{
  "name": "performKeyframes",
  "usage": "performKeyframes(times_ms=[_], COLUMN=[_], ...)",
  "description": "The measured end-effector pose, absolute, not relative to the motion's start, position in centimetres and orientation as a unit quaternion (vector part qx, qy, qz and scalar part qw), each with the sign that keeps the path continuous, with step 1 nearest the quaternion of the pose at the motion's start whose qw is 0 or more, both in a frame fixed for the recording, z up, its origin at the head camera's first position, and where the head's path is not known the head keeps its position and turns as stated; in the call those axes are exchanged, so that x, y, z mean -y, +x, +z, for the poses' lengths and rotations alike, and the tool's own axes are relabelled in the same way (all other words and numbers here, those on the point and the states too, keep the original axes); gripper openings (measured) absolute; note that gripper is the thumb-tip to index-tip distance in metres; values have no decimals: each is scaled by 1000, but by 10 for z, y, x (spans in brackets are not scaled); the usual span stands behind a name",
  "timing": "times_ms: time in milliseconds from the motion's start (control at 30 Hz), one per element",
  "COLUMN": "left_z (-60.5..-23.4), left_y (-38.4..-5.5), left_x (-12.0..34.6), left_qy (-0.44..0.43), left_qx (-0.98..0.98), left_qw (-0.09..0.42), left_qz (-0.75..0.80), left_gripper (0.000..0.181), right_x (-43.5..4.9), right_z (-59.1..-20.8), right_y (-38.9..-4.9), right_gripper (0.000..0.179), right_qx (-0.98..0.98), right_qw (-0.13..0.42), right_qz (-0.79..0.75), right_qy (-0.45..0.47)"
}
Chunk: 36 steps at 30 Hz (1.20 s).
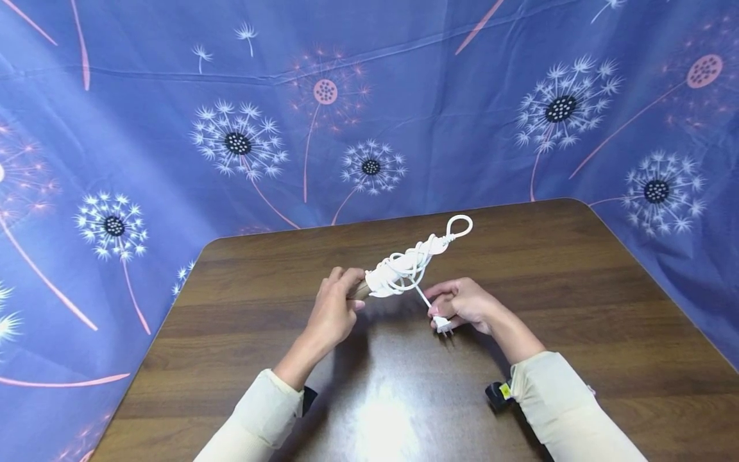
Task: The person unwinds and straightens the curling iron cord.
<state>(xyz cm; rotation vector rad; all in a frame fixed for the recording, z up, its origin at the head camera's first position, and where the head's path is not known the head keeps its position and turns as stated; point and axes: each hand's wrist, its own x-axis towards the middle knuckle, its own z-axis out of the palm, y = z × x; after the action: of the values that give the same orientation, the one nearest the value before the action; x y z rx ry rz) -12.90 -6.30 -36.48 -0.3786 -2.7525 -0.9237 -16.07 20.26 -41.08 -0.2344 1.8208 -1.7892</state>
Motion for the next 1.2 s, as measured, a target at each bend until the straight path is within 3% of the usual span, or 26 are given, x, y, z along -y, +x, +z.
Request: performKeyframes(times_ms=[167,433,900,1200], left_z=[-364,-370,-379,-382], left_y=[-131,-132,-125,-128], left_x=[67,77,93,100], left_qy=[-141,-161,-153,-132], left_qx=[931,933,946,954], left_qw=[101,83,65,84], left_qz=[-320,-310,-279,-256], left_gripper=[52,54,54,53], right_x=[-211,-224,-241,-262], right_z=[-409,-406,-394,-385], right_y=[-164,-168,-167,-160], right_gripper=[54,30,37,37], right_qx=[-651,-570,-525,-487], right_qw=[271,237,145,93], right_qz=[-706,-784,-833,-863], right_qy=[-68,-58,-97,-94])
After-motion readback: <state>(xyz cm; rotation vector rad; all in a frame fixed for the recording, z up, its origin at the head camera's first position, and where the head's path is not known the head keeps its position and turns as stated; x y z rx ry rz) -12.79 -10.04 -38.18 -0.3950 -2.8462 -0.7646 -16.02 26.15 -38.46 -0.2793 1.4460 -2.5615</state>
